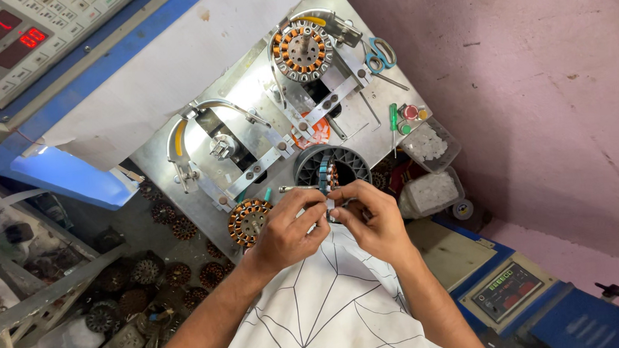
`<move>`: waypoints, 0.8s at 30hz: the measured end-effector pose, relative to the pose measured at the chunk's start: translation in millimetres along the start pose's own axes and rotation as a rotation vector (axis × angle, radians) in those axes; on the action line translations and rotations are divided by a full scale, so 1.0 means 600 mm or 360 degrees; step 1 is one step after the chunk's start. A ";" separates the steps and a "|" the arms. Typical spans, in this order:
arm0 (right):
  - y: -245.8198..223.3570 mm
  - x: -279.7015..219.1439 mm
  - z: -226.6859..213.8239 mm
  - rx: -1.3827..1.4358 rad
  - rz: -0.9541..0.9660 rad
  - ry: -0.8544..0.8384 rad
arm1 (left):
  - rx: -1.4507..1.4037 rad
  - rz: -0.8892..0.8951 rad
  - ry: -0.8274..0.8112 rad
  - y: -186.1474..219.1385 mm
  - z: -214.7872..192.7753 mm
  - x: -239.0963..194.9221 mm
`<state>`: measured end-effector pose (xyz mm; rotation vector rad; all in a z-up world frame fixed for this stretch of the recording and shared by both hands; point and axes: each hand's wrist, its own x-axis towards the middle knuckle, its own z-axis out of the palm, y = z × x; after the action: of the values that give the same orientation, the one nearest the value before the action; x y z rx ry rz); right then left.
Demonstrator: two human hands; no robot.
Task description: The person prepares electric motor components by inserting paper insulation into slots and winding copper wire using a specialized machine.
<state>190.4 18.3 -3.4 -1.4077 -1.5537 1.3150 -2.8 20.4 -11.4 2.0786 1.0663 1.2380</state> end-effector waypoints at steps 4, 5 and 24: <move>0.014 0.011 0.012 0.0037 -0.0024 0.0202 | -0.0016 -0.0173 -0.0037 -0.015 0.006 -0.004; 0.017 0.017 0.018 -0.0016 -0.0060 0.0271 | 0.0003 -0.0248 -0.0025 -0.021 0.007 -0.003; -0.001 -0.006 0.039 -0.0322 -0.0100 0.0316 | -0.0409 -0.0595 -0.0176 -0.060 0.031 -0.023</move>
<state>169.0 9.4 -8.8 -1.5483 -1.6162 0.9706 -3.8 29.7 -53.2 1.6434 1.1173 1.0022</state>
